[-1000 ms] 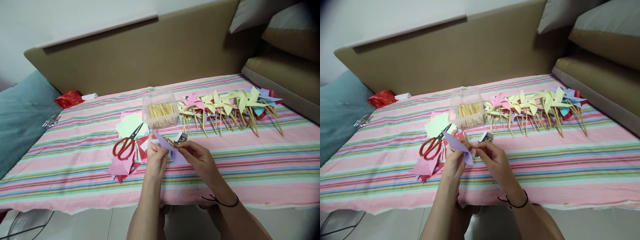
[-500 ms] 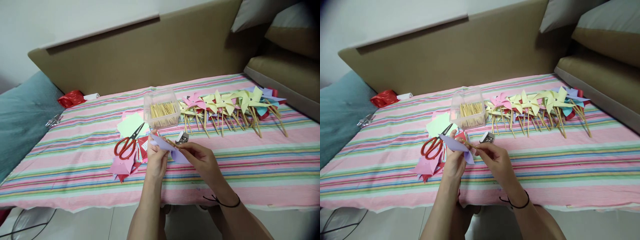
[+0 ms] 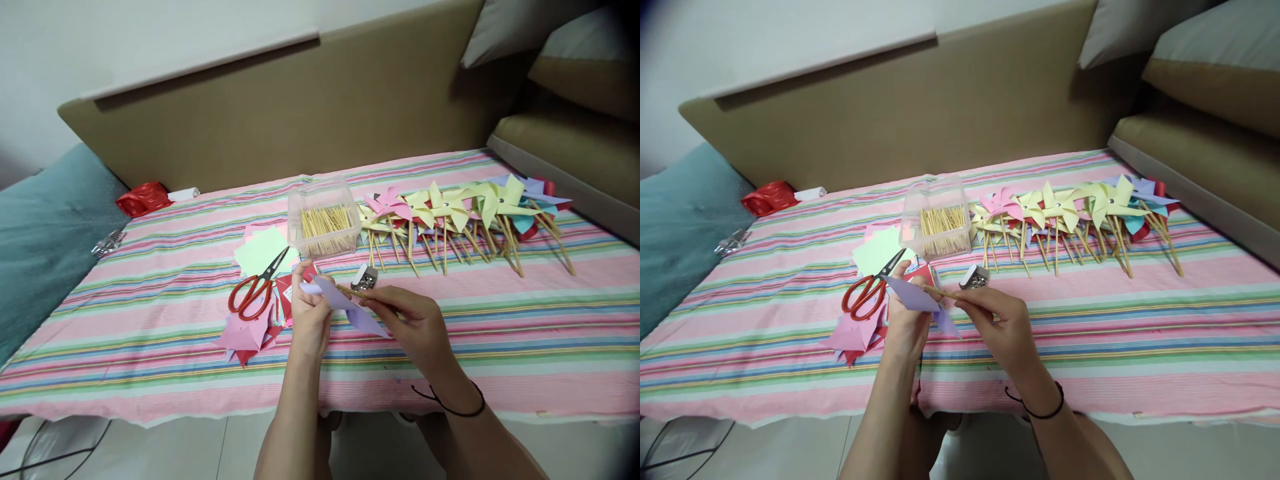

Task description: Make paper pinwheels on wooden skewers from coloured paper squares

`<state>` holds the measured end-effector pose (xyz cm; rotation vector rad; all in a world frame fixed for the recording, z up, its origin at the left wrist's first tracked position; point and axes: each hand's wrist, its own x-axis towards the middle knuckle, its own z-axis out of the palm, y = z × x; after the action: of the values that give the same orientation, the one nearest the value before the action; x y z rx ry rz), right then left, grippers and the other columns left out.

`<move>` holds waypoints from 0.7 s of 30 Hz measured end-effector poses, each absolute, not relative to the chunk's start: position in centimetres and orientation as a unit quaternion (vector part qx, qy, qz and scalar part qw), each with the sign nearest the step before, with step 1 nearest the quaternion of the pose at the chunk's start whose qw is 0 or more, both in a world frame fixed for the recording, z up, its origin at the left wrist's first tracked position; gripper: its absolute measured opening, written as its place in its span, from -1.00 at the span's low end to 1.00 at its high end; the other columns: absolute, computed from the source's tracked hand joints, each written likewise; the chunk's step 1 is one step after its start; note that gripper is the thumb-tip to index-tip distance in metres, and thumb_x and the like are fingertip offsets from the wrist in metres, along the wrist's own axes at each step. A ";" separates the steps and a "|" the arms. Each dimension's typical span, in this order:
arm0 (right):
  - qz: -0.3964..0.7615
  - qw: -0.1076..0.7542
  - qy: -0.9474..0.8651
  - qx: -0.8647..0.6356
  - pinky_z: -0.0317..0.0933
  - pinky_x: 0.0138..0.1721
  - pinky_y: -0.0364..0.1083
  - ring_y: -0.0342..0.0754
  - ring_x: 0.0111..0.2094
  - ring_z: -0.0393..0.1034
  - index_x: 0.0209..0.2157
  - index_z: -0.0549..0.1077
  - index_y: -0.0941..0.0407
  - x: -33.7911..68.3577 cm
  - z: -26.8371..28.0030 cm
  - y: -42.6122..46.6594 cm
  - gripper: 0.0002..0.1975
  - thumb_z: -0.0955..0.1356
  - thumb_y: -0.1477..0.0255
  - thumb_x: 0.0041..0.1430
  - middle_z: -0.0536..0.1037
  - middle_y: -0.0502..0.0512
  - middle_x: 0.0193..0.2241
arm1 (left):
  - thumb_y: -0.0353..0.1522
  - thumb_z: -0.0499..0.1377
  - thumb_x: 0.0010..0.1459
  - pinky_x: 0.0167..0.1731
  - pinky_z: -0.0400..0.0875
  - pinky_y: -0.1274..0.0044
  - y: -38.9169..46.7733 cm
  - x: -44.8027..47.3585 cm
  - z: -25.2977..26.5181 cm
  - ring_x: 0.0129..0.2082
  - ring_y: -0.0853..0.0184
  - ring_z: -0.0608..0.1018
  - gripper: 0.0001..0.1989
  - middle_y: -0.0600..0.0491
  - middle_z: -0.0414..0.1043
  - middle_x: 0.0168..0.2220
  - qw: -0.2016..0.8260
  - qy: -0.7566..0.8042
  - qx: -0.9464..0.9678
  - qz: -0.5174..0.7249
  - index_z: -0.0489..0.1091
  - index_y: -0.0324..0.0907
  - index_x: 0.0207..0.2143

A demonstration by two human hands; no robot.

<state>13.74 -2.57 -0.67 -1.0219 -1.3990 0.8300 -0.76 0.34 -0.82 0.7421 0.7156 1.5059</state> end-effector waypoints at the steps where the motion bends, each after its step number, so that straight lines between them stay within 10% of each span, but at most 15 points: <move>1: 0.347 0.574 -0.603 -0.432 0.35 -0.30 -0.13 -0.09 -0.32 0.50 -0.27 0.59 0.05 13.8 -0.7 -2.5 -0.83 0.38 0.54 0.12 0.62 0.04 -0.35 | -0.45 0.43 -0.27 -0.51 0.38 0.65 0.3 -0.8 -0.8 -0.56 0.47 0.50 -0.26 0.25 0.38 -0.51 0.610 0.311 0.328 0.651 0.18 -0.01 -0.02; 21: 0.364 0.563 -0.591 -0.449 0.37 -0.34 -0.17 -0.07 -0.33 0.52 -0.30 0.59 0.10 13.7 -0.7 -2.6 -0.80 0.35 0.58 0.06 0.64 0.05 -0.36 | -0.42 0.42 -0.21 -0.26 0.43 0.54 0.4 -0.4 -0.8 -0.42 0.42 0.56 -0.32 0.20 0.44 -0.46 0.599 0.281 0.346 0.665 0.20 -0.02 -0.03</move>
<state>13.71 -2.64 -0.65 -1.0573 -1.3914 0.8575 -0.43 0.41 -0.81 0.8020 0.6524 1.5414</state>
